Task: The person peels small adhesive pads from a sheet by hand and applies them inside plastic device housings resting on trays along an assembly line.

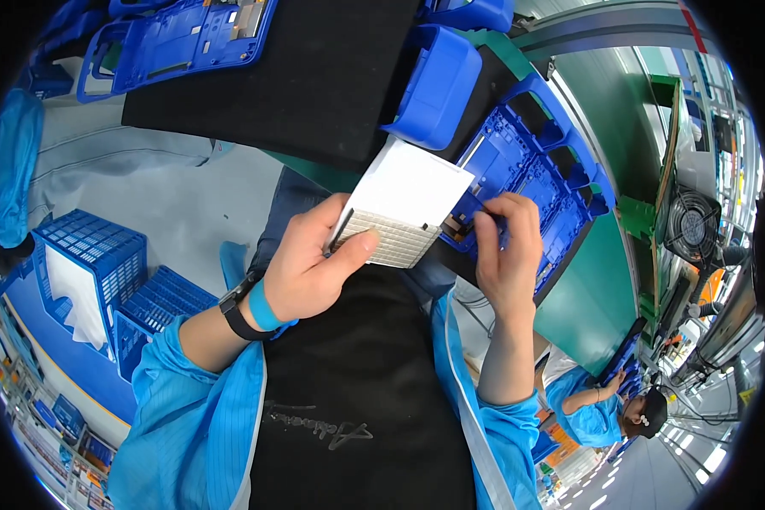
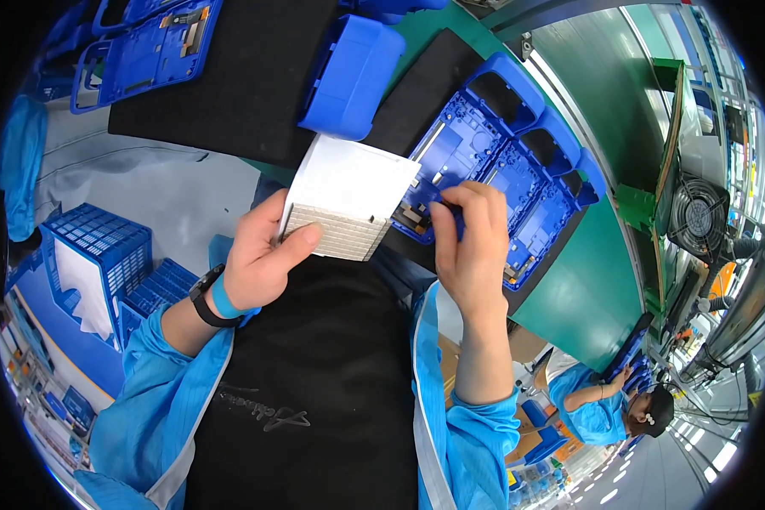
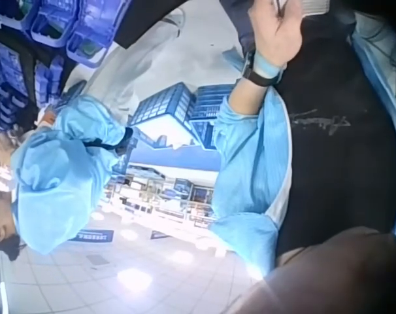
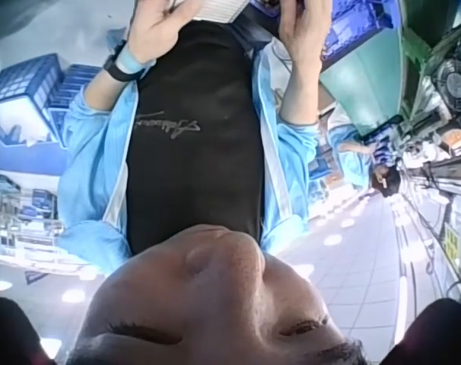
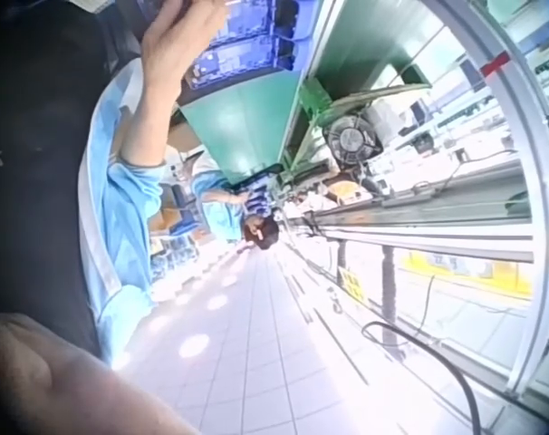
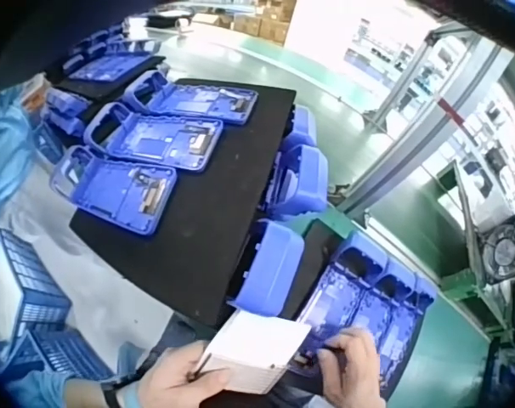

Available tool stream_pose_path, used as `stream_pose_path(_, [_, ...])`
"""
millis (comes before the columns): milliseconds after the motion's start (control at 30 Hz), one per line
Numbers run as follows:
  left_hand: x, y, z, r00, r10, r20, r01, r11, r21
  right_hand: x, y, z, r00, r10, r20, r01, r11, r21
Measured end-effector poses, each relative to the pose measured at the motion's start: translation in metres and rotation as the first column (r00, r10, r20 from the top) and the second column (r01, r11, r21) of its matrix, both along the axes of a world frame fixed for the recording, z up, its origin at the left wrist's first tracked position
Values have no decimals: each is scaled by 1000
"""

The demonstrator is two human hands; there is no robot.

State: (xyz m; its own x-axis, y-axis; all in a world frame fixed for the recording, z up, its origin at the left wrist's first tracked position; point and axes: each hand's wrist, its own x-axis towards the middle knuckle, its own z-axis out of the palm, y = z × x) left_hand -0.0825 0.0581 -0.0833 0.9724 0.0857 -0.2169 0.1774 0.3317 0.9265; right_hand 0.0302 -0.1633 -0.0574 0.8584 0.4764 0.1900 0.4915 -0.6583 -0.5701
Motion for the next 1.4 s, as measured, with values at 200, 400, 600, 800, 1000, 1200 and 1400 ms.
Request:
stream_pose_path(200, [6, -7, 6, 994, -111, 4, 111, 993, 51, -19, -2, 26, 990, 129, -57, -123, 988, 98])
stream_pose_path(400, [14, -13, 15, 982, -186, 40, 179, 974, 137, -23, -7, 18, 986, 160, -54, -155, 984, 91])
stream_pose_path(600, [21, -22, 18, 971, -201, -129, 210, 976, 62, -25, -10, 10, 970, 226, 93, -225, 974, -25])
stream_pose_path(800, [17, -16, 0, 968, -105, -226, 87, 992, -87, -4, -42, 15, 997, 72, 3, -72, 996, 50])
stream_pose_path(1000, [16, -13, 2, 980, -114, -161, 108, 993, -45, 24, -66, 14, 976, 120, -179, -146, 979, -143])
stream_pose_path(1200, [16, -15, 6, 986, -96, -138, 84, 992, -92, 26, -59, 13, 970, 150, -192, -180, 972, -149])
stream_pose_path(1400, [16, -14, 5, 985, -112, -132, 105, 993, -57, 26, -58, 12, 963, 177, -206, -215, 959, -183])
